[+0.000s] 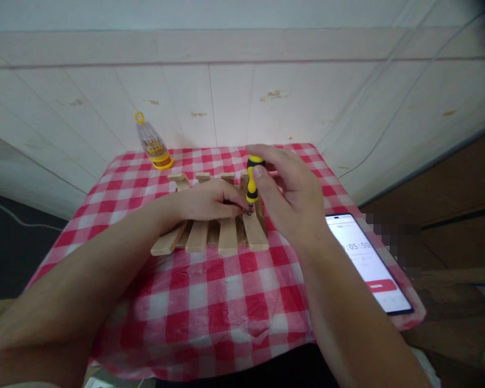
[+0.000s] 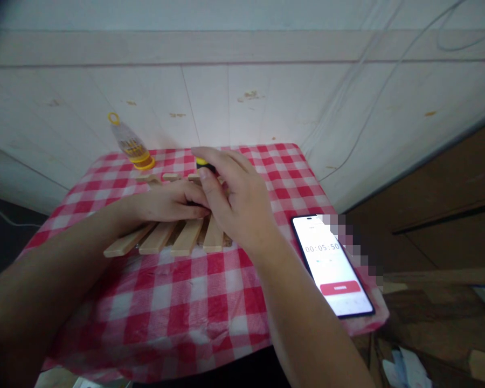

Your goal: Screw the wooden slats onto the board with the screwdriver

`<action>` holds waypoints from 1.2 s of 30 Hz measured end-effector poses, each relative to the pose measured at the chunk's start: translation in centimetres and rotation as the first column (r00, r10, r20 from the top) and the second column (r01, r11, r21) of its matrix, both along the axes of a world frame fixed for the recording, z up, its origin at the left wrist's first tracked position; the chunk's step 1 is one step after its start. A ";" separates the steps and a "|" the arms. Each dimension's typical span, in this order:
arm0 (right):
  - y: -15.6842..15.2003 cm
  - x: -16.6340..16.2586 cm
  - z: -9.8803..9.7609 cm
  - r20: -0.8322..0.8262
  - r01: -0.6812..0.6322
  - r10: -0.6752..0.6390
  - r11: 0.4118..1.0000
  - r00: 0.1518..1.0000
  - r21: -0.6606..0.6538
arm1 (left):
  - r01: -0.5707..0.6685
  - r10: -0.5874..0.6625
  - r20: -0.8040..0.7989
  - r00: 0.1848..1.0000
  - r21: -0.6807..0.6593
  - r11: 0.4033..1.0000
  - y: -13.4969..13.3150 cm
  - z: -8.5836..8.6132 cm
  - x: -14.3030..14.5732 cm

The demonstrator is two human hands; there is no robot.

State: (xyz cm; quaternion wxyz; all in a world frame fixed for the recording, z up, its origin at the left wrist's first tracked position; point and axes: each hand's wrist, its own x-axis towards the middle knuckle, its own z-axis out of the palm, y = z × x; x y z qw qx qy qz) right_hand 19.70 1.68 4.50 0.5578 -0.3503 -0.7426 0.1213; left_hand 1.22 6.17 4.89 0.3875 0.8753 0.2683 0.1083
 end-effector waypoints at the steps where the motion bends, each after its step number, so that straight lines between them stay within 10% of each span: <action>1: 0.2 0.0 -0.3 -0.030 0.018 -0.018 1.000 0.999 -0.007 | -0.008 0.008 0.006 1.000 0.002 1.000 0.0 0.0 0.0; 36: 0.3 -0.4 -1.0 -0.022 0.007 -0.008 1.000 1.000 -0.017 | -0.039 0.038 0.051 0.998 0.024 0.999 0.3 -1.0 0.2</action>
